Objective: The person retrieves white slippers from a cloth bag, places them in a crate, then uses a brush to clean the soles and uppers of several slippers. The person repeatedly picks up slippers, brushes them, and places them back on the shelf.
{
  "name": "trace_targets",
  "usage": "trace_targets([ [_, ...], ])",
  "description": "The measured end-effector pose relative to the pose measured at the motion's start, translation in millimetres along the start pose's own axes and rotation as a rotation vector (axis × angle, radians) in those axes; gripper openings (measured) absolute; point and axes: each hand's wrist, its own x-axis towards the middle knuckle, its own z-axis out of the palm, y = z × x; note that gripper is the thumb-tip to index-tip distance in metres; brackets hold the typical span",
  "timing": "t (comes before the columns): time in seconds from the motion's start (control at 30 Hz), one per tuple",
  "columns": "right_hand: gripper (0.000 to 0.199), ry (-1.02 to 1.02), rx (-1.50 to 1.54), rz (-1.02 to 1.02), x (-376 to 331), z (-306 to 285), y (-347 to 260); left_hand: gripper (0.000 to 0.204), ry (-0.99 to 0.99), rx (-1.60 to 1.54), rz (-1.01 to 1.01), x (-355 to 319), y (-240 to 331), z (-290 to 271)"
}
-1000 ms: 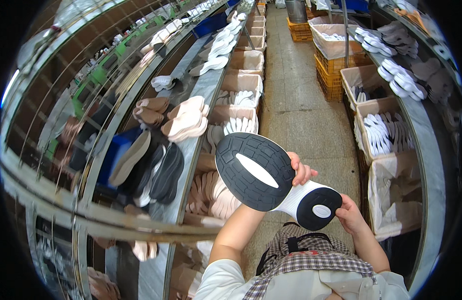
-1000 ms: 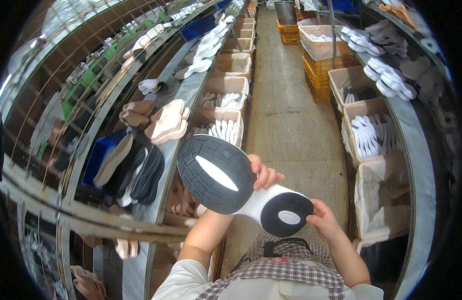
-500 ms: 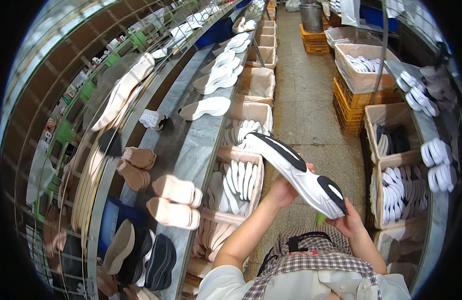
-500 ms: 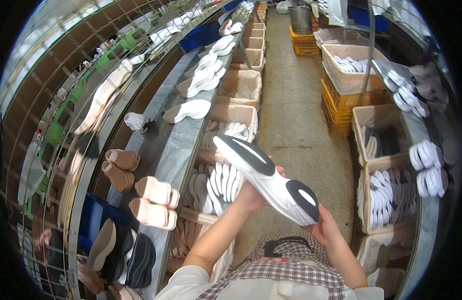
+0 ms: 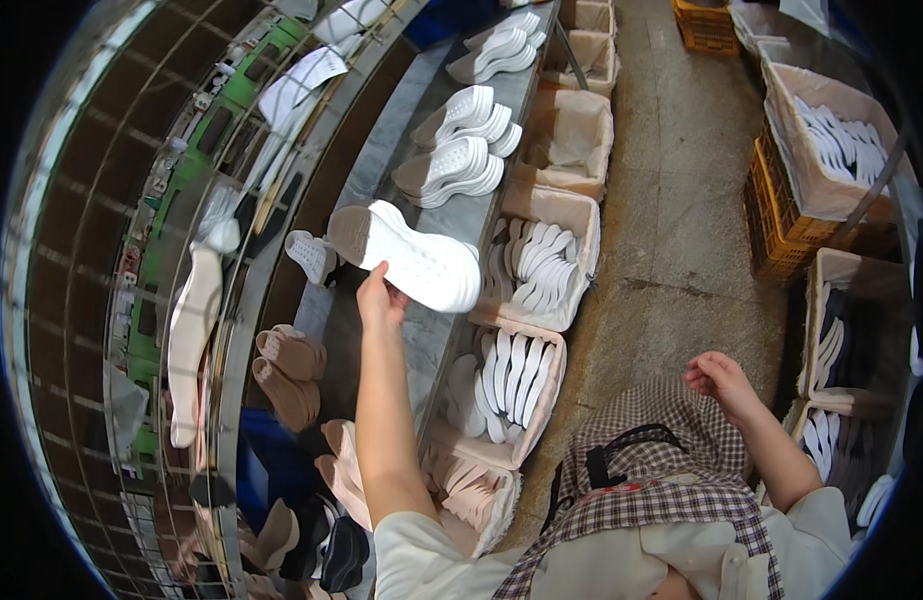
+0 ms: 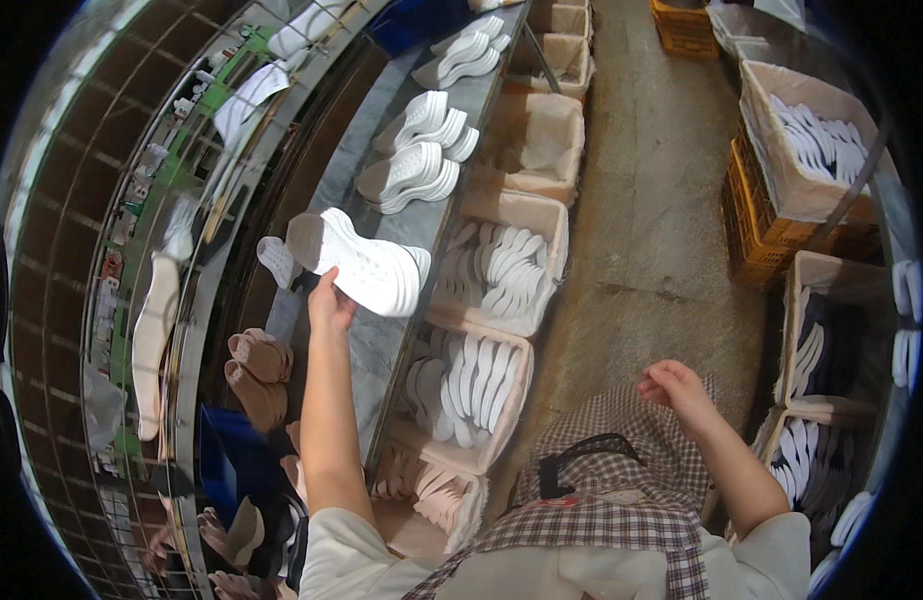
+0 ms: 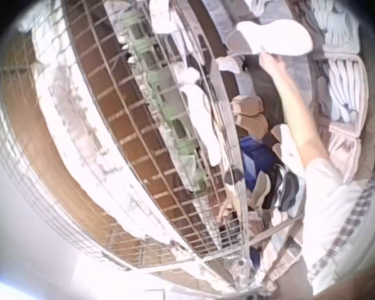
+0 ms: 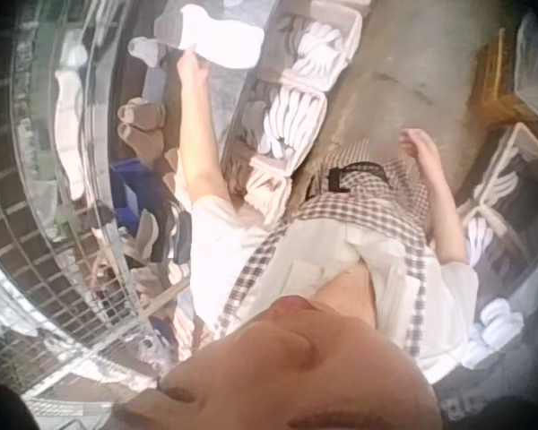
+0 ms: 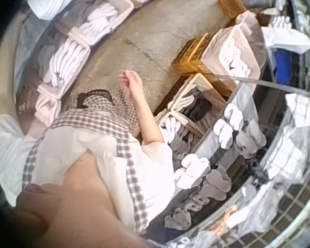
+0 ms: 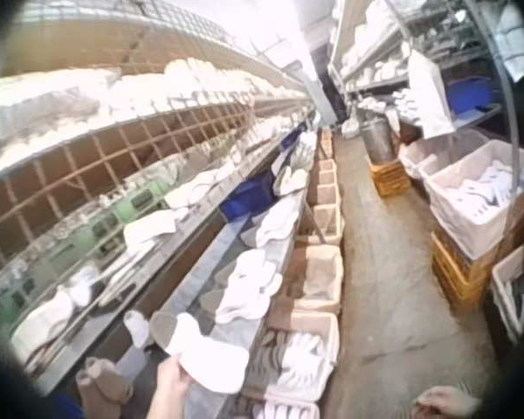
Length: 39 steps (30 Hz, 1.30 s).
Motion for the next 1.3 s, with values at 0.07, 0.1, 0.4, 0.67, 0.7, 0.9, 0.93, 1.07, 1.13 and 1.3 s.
trace_targets([
  [0.07, 0.019, 0.018, 0.028, 0.026, 20.3, -3.2, -4.5, 0.025, 0.129, 0.046, -0.055, 46.7, -5.1, -4.8],
  [0.1, 0.019, 0.036, 0.02, 0.036, 28.5, -3.0, -4.7, 0.025, 0.178, 0.059, -0.073, 66.2, -9.8, -7.2],
  [0.4, 0.015, 0.119, 0.075, 0.188, 80.5, 43.8, 5.0, 0.044, 0.294, 0.295, -0.351, 120.3, -34.2, -52.5],
  [0.67, 0.012, 0.218, 0.006, 0.244, 130.6, 94.6, 7.7, 0.07, 0.505, -0.006, 0.057, 234.4, 28.7, -217.7],
  [0.7, 0.012, 0.193, 0.023, 0.241, 133.2, 98.9, 10.4, 0.073, 0.451, -0.101, 0.052, 248.4, 26.4, -232.1],
  [0.9, 0.012, 0.129, -0.014, 0.224, 135.2, 115.0, 27.2, 0.043, 0.001, 1.274, 0.693, 290.0, 18.3, -257.2],
  [0.93, 0.013, 0.107, -0.01, 0.216, 135.3, 117.1, 28.4, 0.038, 0.103, 1.505, 0.605, 291.9, 23.9, -253.8],
  [1.07, 0.014, 0.013, -0.045, 0.135, 142.9, 123.8, 23.1, 0.025, 0.101, 0.708, 0.357, 268.4, 49.6, -223.1],
  [1.13, 0.017, -0.063, -0.106, 0.086, 151.6, 127.0, 12.3, 0.027, 0.012, -0.259, -0.05, 228.4, 60.8, -196.7],
  [1.3, 0.031, -0.356, -0.134, -0.206, 164.9, 143.3, -38.9, 0.034, -0.27, -0.748, -0.357, 29.9, 49.4, -104.7],
])
